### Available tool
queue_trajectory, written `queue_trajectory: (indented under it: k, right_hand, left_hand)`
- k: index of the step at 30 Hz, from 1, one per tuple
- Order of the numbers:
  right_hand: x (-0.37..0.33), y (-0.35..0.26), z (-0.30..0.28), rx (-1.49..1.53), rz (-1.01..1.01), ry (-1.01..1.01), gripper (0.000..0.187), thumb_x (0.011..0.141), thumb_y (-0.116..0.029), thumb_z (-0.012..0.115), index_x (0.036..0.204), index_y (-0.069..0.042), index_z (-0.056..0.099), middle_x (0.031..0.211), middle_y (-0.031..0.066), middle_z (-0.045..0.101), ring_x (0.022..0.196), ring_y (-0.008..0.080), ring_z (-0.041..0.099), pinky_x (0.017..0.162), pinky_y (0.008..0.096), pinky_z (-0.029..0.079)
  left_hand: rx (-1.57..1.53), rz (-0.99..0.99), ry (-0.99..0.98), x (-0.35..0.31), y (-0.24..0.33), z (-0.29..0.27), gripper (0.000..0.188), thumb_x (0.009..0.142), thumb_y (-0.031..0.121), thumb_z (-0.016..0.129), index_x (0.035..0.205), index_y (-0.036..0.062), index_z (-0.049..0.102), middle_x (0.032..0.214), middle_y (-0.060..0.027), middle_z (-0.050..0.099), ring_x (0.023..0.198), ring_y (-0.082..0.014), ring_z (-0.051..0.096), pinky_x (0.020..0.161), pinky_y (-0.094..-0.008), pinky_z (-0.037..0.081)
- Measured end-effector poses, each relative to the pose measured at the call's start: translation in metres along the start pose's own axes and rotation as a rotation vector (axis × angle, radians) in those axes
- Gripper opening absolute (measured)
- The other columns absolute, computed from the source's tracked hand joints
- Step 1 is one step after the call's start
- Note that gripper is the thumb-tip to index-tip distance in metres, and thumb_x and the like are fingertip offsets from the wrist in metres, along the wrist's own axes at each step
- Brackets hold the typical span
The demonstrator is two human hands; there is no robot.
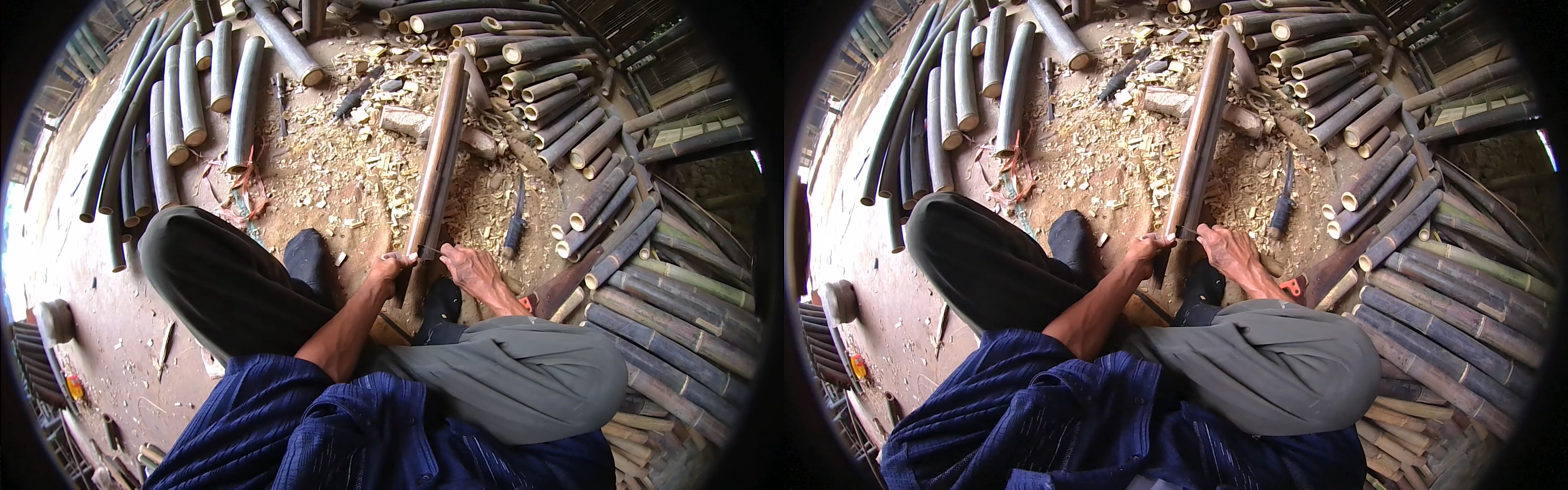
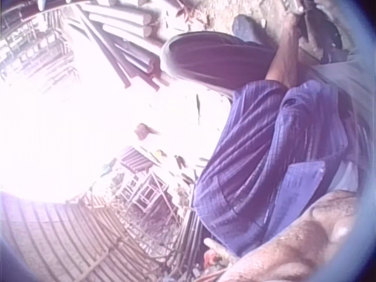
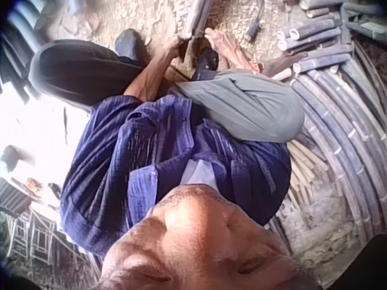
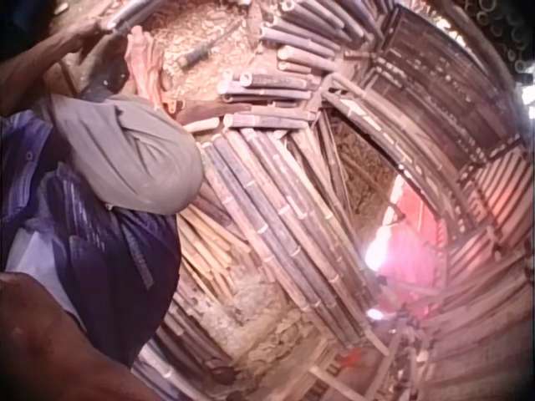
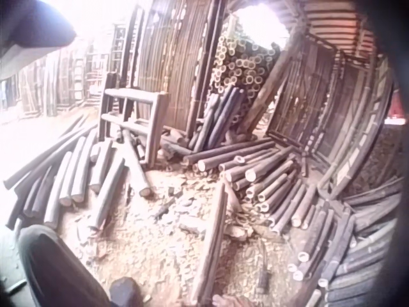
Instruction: The person saws a section of bamboo from a pole and then uses a knife to trim and carve the edge of the piece.
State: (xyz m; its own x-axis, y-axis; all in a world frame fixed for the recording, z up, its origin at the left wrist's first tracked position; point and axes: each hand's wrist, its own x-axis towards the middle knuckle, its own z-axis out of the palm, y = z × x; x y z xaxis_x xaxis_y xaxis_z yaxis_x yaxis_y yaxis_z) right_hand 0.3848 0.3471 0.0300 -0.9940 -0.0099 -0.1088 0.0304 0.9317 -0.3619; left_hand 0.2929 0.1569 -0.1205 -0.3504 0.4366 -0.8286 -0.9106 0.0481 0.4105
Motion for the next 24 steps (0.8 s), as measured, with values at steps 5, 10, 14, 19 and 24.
queue_trajectory:
  k: [5,10,14,19,24]
  right_hand:
    - [-0.005,0.007,0.003,-0.007,0.017,-0.012,0.013,0.101,-0.02,0.065,0.103,-0.008,0.061,0.077,0.0191,0.066,0.073,0.0449,0.07,0.06,0.0547,0.055]
    - [-0.003,-0.004,-0.008,-0.034,0.003,-0.049,0.014,0.102,-0.023,0.064,0.102,-0.009,0.06,0.078,0.0187,0.066,0.074,0.0433,0.071,0.06,0.0533,0.055]
    - [-0.003,-0.002,0.003,-0.057,0.012,-0.026,0.015,0.103,-0.024,0.063,0.102,-0.009,0.06,0.078,0.0181,0.066,0.072,0.0436,0.071,0.058,0.0545,0.054]
    - [0.0,-0.011,0.005,-0.096,0.059,-0.022,0.015,0.104,-0.023,0.06,0.103,-0.008,0.059,0.078,0.0181,0.067,0.07,0.0444,0.071,0.058,0.0565,0.054]
    - [0.006,-0.008,-0.001,-0.088,0.062,-0.089,0.014,0.105,-0.021,0.057,0.102,-0.008,0.058,0.077,0.0194,0.068,0.071,0.0445,0.071,0.058,0.0558,0.055]
  left_hand:
    - [0.01,-0.023,-0.027,-0.008,0.002,0.009,0.018,0.091,0.011,0.081,0.108,0.0064,0.077,0.101,-0.0047,0.077,0.092,-0.0184,0.066,0.082,-0.0387,0.05]
    - [-0.017,0.003,-0.021,-0.009,0.002,0.007,0.018,0.087,0.011,0.085,0.103,0.0058,0.077,0.095,-0.0055,0.076,0.087,-0.02,0.067,0.078,-0.0412,0.052]
    - [0.002,0.01,0.024,-0.025,0.012,0.018,0.016,0.083,0.006,0.087,0.093,0.005,0.075,0.088,-0.0073,0.075,0.079,-0.0224,0.069,0.073,-0.0439,0.056]
    - [-0.033,-0.002,0.034,-0.019,0.007,0.016,0.017,0.083,0.008,0.087,0.094,0.0061,0.075,0.089,-0.0059,0.073,0.081,-0.022,0.066,0.072,-0.0442,0.053]
    - [-0.007,-0.018,0.061,-0.023,0.007,0.021,0.023,0.082,0.012,0.087,0.102,0.0081,0.077,0.093,-0.004,0.072,0.087,-0.0211,0.061,0.077,-0.0424,0.047]
